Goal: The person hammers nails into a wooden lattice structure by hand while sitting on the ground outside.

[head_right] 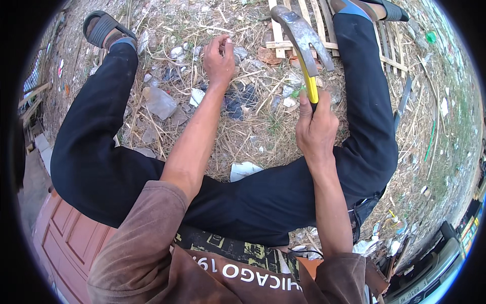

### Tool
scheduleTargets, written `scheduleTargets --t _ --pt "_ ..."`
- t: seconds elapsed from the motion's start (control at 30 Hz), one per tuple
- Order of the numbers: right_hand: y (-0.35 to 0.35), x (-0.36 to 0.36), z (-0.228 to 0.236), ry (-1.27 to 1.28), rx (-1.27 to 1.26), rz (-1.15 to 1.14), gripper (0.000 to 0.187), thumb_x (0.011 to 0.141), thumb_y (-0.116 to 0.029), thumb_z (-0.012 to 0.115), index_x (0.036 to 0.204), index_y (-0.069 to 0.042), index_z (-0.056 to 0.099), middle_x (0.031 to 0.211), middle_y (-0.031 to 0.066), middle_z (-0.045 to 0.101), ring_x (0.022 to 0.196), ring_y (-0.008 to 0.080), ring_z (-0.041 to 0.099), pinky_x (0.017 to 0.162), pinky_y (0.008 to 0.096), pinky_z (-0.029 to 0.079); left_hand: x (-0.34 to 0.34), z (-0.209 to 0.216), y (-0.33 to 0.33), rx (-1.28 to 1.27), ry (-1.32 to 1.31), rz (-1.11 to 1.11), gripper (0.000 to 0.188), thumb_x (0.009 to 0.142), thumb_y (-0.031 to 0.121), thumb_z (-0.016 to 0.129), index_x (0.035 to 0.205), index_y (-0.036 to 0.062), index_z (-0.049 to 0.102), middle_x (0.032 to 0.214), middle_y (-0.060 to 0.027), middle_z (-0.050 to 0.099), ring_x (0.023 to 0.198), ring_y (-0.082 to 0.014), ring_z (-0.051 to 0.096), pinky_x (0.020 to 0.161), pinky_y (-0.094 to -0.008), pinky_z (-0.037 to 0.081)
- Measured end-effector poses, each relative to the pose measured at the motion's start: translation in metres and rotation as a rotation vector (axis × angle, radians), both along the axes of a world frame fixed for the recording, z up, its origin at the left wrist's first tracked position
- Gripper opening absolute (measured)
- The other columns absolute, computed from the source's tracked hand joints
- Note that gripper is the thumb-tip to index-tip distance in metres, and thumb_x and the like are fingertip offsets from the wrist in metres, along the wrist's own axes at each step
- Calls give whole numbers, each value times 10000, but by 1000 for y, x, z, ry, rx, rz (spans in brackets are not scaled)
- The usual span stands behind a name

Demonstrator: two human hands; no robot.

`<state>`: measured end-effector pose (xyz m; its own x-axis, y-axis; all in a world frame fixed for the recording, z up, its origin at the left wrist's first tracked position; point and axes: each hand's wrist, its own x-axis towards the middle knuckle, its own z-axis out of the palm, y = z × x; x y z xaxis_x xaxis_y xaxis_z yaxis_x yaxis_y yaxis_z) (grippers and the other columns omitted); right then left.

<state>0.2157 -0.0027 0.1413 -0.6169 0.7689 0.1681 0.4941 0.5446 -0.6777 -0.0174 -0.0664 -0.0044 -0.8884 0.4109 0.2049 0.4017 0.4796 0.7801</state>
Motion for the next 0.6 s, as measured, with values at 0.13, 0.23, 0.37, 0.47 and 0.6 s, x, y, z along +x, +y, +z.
scheduleTargets --t 0.13,0.23,0.37,0.47,0.6 --pt "8 16 -26 -217 -30 25 204 1010 -238 545 981 -40 503 608 204 566 528 424 581 460 492 401 4 -1 7 30 -21 -14 194 912 202 582 1060 106 662 933 -33 646 915 -242 580 839 -381 460" --pt "13 17 -24 -321 7 64 206 1007 -250 546 984 -48 511 618 201 581 532 419 585 462 497 410 6 3 2 -3 108 -122 199 882 181 603 1060 116 666 915 -22 644 913 -232 581 855 -389 441" --pt "23 10 -2 -166 78 144 196 989 -241 571 995 -52 522 627 194 591 532 406 590 464 489 417 7 3 -3 -33 248 -248 201 854 146 609 1043 116 673 906 -34 654 906 -247 588 857 -404 423" --pt "38 14 -26 -33 132 219 187 978 -231 582 988 -55 516 620 187 586 534 404 589 463 487 413 2 -1 -6 -10 247 -228 193 867 130 587 1037 106 675 925 -57 663 909 -263 591 853 -404 421" --pt "55 12 -32 -444 205 116 187 989 -226 568 959 -57 496 589 183 560 542 404 590 462 486 413 9 -5 6 31 230 -191 193 894 116 549 1039 95 675 940 -86 666 910 -277 590 852 -402 419"
